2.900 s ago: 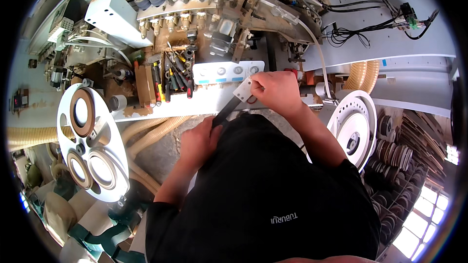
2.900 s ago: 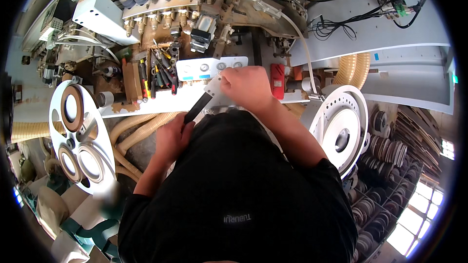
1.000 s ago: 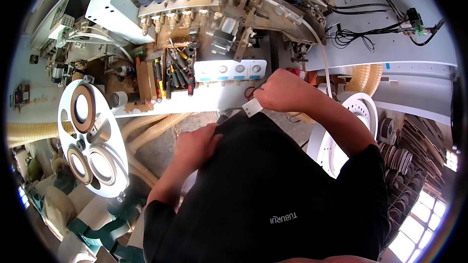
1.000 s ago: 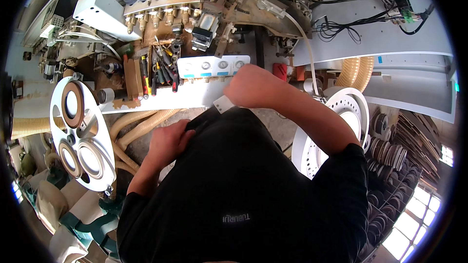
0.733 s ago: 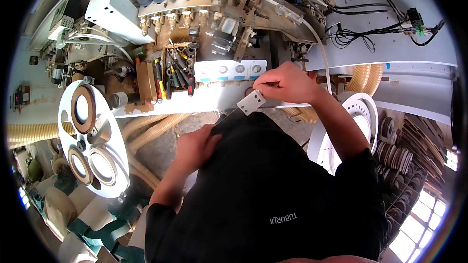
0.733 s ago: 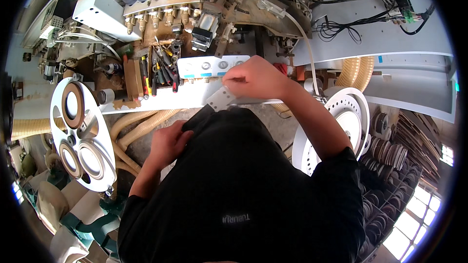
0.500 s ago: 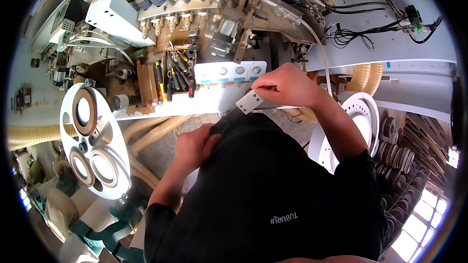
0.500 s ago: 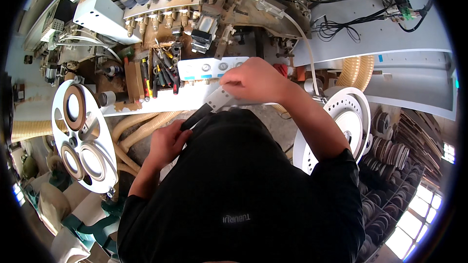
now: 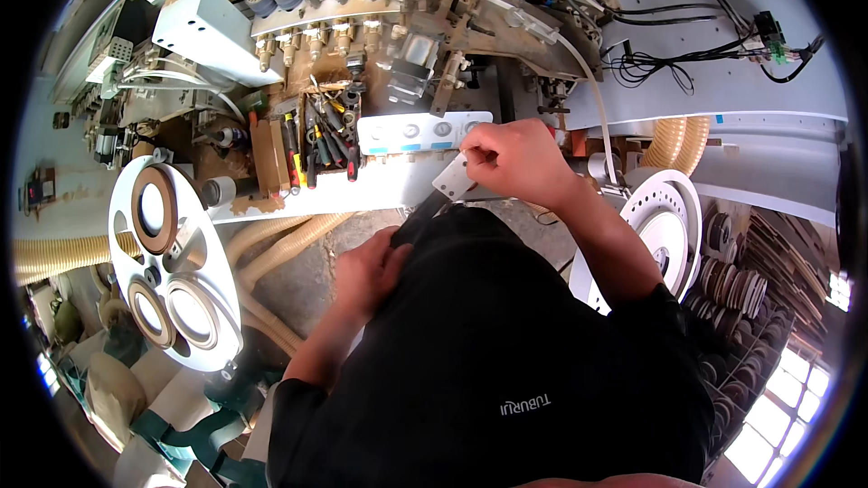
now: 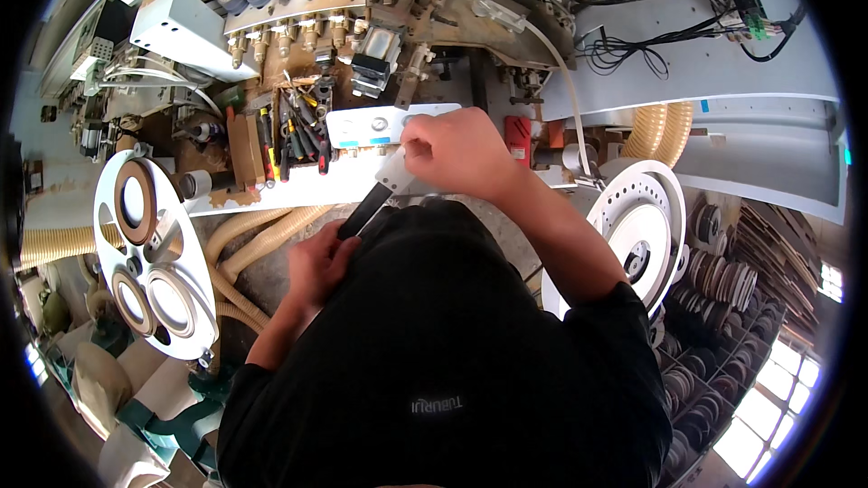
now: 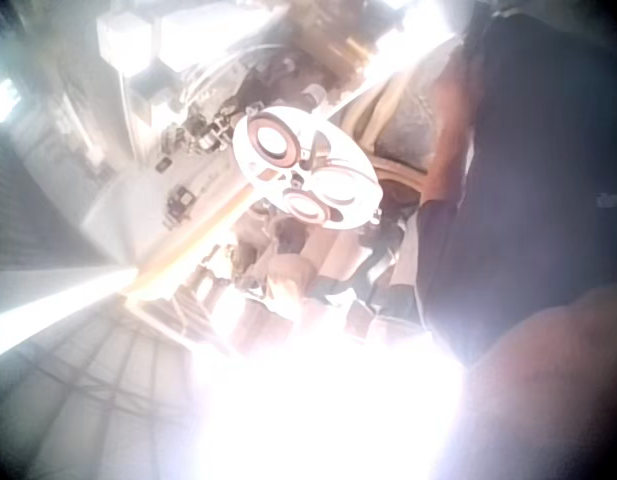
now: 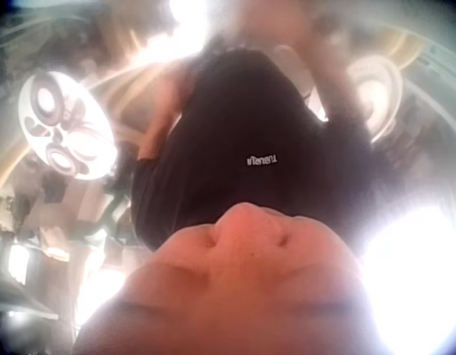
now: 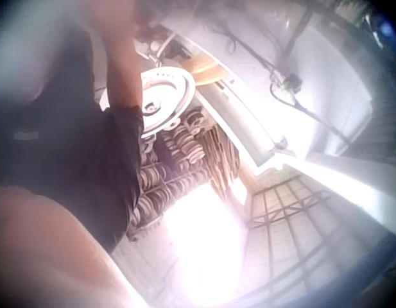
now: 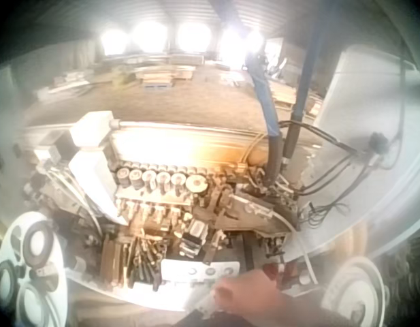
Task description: The person handles various furniture components in a workshop, including white panels and circular spools. They use a file to smooth the edges of a metal bracket and a screwdriver to adjust a machine. The person then moves to a storage area to retrieve and stack flat-packed furniture boxes.
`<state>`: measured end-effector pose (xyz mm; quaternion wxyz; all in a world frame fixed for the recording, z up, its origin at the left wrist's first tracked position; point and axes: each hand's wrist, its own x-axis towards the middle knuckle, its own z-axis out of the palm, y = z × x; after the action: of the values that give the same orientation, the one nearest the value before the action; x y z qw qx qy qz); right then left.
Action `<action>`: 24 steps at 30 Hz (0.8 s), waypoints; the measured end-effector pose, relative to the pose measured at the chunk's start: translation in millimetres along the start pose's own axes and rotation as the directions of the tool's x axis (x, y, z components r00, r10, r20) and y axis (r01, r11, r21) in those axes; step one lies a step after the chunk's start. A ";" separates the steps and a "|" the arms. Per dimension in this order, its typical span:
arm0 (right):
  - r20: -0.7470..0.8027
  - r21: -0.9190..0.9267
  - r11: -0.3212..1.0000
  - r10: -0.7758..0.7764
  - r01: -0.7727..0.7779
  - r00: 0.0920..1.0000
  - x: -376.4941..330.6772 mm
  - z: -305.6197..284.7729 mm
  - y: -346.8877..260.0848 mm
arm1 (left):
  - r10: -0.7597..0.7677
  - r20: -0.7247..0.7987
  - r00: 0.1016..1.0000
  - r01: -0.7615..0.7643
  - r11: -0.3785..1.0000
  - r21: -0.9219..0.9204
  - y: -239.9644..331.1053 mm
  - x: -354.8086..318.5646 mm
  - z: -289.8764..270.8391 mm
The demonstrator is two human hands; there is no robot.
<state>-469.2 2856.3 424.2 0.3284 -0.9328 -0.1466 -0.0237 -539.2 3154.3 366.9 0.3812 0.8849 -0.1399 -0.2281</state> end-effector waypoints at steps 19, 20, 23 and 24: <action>0.546 0.108 0.903 -0.404 0.416 0.734 20.6 34.2 -1.3 | 0.016 -0.048 0.999 -0.042 0.783 -0.621 -39.1 -32.2 5.2; 0.544 0.149 0.765 -0.593 0.627 0.594 20.4 39.8 -6.2 | -0.035 -0.063 0.997 -0.017 0.739 -0.673 -43.3 -34.6 7.4; 0.569 0.186 0.602 -0.710 0.777 0.415 57.1 28.1 -11.7 | -0.176 -0.103 0.979 0.033 0.634 -0.773 -54.1 -44.6 10.2; 0.615 -0.013 0.690 -0.565 0.724 0.550 102.0 0.2 -15.4 | -0.203 -0.113 0.973 0.039 0.621 -0.783 -57.5 -49.3 9.4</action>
<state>-376.2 2894.1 447.7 0.1089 -0.8084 -0.5670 0.1145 -582.0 3207.9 333.4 0.7198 0.6594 0.0692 -0.2057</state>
